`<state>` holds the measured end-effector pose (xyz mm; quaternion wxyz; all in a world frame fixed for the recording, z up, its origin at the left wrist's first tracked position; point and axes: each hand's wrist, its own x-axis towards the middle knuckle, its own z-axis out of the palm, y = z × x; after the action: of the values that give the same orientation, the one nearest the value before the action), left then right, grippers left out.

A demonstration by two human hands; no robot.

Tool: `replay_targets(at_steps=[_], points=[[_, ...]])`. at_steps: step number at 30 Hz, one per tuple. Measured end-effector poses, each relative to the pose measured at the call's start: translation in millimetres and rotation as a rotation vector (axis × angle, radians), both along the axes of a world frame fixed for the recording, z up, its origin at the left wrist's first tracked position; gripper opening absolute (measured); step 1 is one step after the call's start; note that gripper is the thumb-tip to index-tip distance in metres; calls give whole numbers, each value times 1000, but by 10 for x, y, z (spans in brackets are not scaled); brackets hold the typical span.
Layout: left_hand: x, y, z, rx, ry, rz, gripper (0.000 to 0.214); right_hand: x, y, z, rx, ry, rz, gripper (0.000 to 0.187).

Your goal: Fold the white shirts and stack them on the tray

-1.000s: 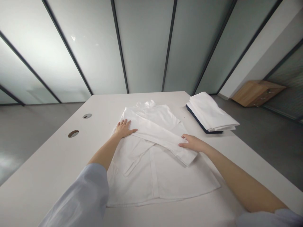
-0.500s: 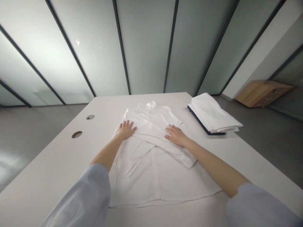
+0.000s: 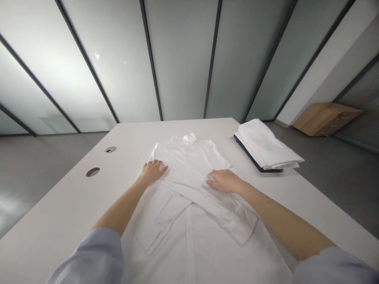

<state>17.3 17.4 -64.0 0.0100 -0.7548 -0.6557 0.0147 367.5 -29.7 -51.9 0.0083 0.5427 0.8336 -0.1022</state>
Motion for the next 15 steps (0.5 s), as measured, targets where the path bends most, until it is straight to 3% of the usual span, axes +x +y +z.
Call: replay_targets(at_steps=[3,6,10,15], points=[[96,109,105,26,27,42,59,-52,263,164,-62,2,-105,52],[144,271,77,133,12,-10,61,-119,596,160,53,2,-81,52],[99,430,-99,28,-4,6,69,-113,877,-67,140,-71,-156,61],[68,431,-197,-30,-29,66,79,-14,872,-334,100,-93,-248,71]])
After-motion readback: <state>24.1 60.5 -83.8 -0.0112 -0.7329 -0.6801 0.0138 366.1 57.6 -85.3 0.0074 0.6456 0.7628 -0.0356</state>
